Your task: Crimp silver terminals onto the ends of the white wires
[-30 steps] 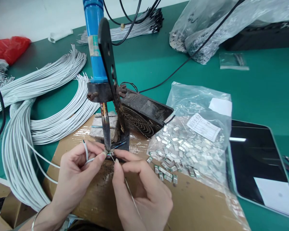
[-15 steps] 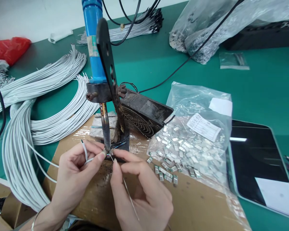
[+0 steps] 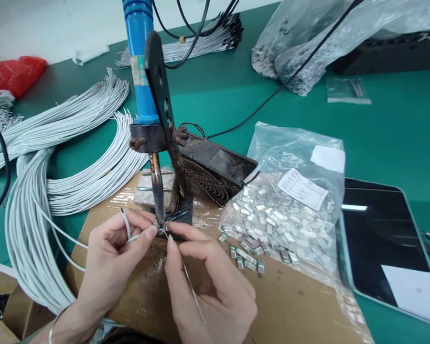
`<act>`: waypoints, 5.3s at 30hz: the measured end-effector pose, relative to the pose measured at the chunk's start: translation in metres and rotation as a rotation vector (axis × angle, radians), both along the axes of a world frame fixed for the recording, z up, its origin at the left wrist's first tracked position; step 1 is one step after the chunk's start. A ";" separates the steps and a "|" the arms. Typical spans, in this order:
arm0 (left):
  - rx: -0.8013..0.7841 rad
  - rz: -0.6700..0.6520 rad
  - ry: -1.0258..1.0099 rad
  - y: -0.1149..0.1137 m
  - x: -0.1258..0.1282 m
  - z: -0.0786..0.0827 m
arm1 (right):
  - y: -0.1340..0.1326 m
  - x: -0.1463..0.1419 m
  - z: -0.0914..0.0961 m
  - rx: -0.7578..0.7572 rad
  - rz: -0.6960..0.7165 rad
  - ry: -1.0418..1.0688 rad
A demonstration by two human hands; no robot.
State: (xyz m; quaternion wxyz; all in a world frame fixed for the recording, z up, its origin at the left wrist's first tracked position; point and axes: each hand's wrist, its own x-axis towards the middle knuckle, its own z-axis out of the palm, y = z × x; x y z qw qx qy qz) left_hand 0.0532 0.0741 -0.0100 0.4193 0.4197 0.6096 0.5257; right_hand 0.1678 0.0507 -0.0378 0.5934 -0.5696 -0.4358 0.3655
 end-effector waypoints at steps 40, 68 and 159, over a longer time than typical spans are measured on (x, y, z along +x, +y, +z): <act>0.009 -0.024 0.010 -0.002 -0.003 -0.001 | -0.001 0.003 -0.006 0.062 0.034 -0.056; -0.074 -0.067 -0.018 -0.012 -0.007 -0.007 | -0.001 0.042 -0.013 0.015 -0.238 0.234; -0.067 -0.486 0.192 -0.061 -0.034 -0.033 | -0.026 0.026 -0.010 -0.646 0.433 0.734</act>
